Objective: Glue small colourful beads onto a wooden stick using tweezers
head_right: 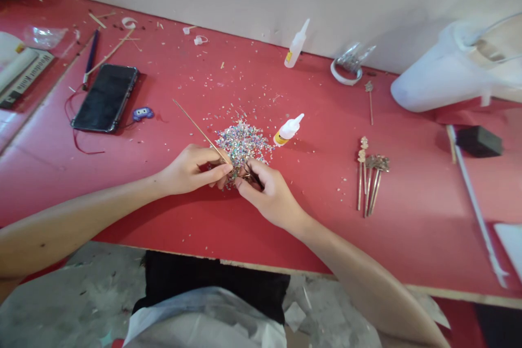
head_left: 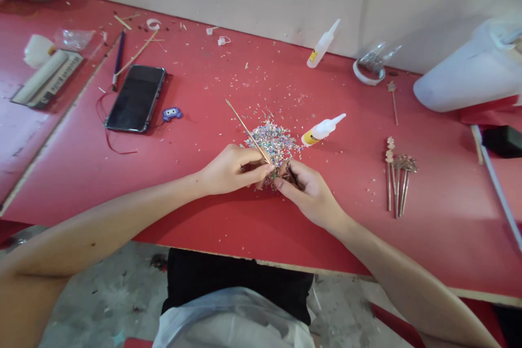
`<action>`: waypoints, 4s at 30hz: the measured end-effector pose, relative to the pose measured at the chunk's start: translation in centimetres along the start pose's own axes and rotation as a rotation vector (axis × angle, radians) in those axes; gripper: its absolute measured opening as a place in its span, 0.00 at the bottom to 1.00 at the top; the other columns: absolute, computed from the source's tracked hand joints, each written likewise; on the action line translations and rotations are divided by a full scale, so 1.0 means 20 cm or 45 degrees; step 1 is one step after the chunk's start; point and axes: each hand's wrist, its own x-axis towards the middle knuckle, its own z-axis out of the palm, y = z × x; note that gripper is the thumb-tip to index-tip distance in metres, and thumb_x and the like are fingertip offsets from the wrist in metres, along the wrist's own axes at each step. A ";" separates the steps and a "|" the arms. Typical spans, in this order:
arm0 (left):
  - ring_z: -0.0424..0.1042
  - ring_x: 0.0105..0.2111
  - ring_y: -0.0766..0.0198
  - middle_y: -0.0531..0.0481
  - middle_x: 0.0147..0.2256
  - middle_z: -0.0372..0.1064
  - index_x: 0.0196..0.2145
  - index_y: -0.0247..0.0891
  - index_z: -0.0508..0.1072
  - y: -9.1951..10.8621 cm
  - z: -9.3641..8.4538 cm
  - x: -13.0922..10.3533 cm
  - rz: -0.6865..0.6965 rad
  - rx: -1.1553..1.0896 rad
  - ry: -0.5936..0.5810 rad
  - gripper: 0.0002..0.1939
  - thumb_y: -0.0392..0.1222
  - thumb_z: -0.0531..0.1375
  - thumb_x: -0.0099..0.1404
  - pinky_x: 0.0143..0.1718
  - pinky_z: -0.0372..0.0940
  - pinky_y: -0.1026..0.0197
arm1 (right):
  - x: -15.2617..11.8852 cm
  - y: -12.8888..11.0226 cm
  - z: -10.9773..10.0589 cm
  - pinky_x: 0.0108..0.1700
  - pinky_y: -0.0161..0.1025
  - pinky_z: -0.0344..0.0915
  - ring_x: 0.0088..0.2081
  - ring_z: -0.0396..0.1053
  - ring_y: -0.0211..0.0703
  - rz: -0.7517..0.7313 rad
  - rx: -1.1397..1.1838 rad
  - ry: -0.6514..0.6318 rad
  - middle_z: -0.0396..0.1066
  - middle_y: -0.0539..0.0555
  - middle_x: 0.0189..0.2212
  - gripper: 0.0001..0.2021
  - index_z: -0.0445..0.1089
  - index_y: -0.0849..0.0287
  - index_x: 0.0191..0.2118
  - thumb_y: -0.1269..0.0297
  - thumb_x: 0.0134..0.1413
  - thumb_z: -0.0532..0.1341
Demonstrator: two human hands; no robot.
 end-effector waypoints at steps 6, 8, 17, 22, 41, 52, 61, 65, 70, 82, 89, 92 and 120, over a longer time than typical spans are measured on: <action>0.67 0.18 0.72 0.50 0.21 0.72 0.24 0.34 0.70 0.00 0.00 0.00 0.007 0.003 -0.002 0.16 0.41 0.54 0.69 0.22 0.61 0.70 | 0.00 0.01 -0.01 0.29 0.36 0.53 0.26 0.54 0.36 -0.027 0.011 -0.026 0.58 0.47 0.25 0.08 0.61 0.56 0.30 0.60 0.58 0.57; 0.67 0.18 0.72 0.51 0.21 0.72 0.25 0.34 0.70 0.00 0.00 0.00 0.009 0.004 -0.009 0.15 0.41 0.54 0.69 0.22 0.61 0.70 | 0.00 0.01 -0.01 0.29 0.35 0.53 0.26 0.53 0.35 -0.019 0.011 -0.029 0.57 0.47 0.25 0.08 0.61 0.56 0.30 0.60 0.58 0.57; 0.66 0.18 0.73 0.51 0.21 0.72 0.24 0.33 0.70 0.00 0.00 0.00 -0.007 -0.024 -0.008 0.16 0.40 0.55 0.69 0.22 0.61 0.70 | 0.00 0.00 0.00 0.26 0.34 0.49 0.23 0.49 0.33 -0.009 -0.006 -0.015 0.54 0.45 0.22 0.08 0.60 0.57 0.29 0.62 0.58 0.57; 0.66 0.19 0.74 0.52 0.22 0.71 0.26 0.33 0.70 -0.01 -0.01 0.00 -0.093 -0.271 0.004 0.15 0.41 0.55 0.70 0.23 0.63 0.70 | 0.00 0.01 -0.03 0.27 0.34 0.50 0.25 0.51 0.33 -0.088 0.093 -0.052 0.55 0.45 0.23 0.09 0.64 0.58 0.33 0.58 0.61 0.57; 0.64 0.17 0.75 0.52 0.19 0.70 0.27 0.33 0.68 -0.02 -0.02 0.02 -0.258 -0.533 0.167 0.15 0.45 0.56 0.69 0.19 0.61 0.71 | 0.02 0.03 -0.05 0.24 0.35 0.47 0.21 0.47 0.32 -0.111 0.274 0.044 0.49 0.42 0.19 0.13 0.62 0.57 0.31 0.55 0.63 0.57; 0.66 0.18 0.74 0.52 0.20 0.69 0.27 0.34 0.68 -0.05 -0.02 0.02 -0.244 -0.528 0.187 0.14 0.44 0.56 0.68 0.20 0.62 0.71 | 0.03 0.04 -0.06 0.24 0.34 0.49 0.22 0.50 0.33 -0.150 0.188 0.097 0.52 0.44 0.19 0.14 0.66 0.57 0.31 0.53 0.63 0.57; 0.64 0.16 0.74 0.53 0.17 0.68 0.24 0.35 0.68 -0.09 -0.07 0.04 -0.222 -0.515 0.390 0.14 0.43 0.57 0.67 0.19 0.60 0.70 | 0.04 0.11 -0.14 0.30 0.35 0.60 0.26 0.62 0.35 -0.309 -0.191 0.331 0.65 0.50 0.28 0.16 0.71 0.56 0.48 0.56 0.67 0.51; 0.63 0.15 0.74 0.55 0.17 0.66 0.25 0.35 0.68 -0.10 -0.07 0.04 -0.229 -0.561 0.454 0.13 0.42 0.57 0.66 0.18 0.60 0.70 | 0.06 0.12 -0.15 0.36 0.36 0.66 0.34 0.70 0.39 -0.375 -0.314 0.370 0.73 0.53 0.33 0.11 0.71 0.57 0.45 0.59 0.65 0.55; 0.62 0.16 0.74 0.56 0.18 0.65 0.26 0.36 0.68 -0.12 -0.08 0.04 -0.209 -0.600 0.514 0.12 0.43 0.57 0.67 0.19 0.59 0.69 | 0.06 0.13 -0.12 0.39 0.38 0.69 0.36 0.73 0.40 -0.471 -0.384 0.249 0.75 0.54 0.38 0.08 0.71 0.55 0.44 0.61 0.63 0.59; 0.62 0.16 0.74 0.56 0.17 0.63 0.25 0.35 0.66 -0.06 -0.05 0.03 -0.237 -0.679 0.287 0.15 0.46 0.57 0.66 0.21 0.60 0.68 | 0.03 0.16 -0.17 0.33 0.35 0.65 0.30 0.71 0.39 -0.316 -0.320 0.459 0.73 0.52 0.31 0.09 0.69 0.56 0.41 0.58 0.64 0.56; 0.62 0.18 0.72 0.55 0.19 0.62 0.27 0.36 0.63 -0.03 -0.08 0.02 -0.283 -0.731 0.018 0.15 0.46 0.52 0.69 0.23 0.60 0.66 | 0.04 0.15 -0.15 0.26 0.33 0.59 0.23 0.62 0.36 -0.308 -0.307 0.356 0.67 0.49 0.23 0.11 0.71 0.57 0.36 0.56 0.61 0.59; 0.60 0.18 0.72 0.56 0.19 0.60 0.27 0.37 0.62 -0.02 -0.08 0.06 -0.314 -0.654 -0.017 0.15 0.46 0.50 0.70 0.24 0.59 0.65 | 0.02 0.12 -0.14 0.21 0.33 0.51 0.18 0.52 0.34 -0.294 -0.279 0.315 0.61 0.46 0.18 0.13 0.72 0.57 0.35 0.54 0.61 0.58; 0.71 0.22 0.67 0.45 0.31 0.75 0.43 0.35 0.72 -0.03 -0.09 0.05 -0.181 -0.958 -0.203 0.22 0.57 0.52 0.69 0.25 0.66 0.65 | -0.01 0.01 -0.02 0.16 0.33 0.43 0.14 0.42 0.28 -0.419 0.479 0.675 0.70 0.47 0.23 0.10 0.62 0.53 0.36 0.53 0.63 0.56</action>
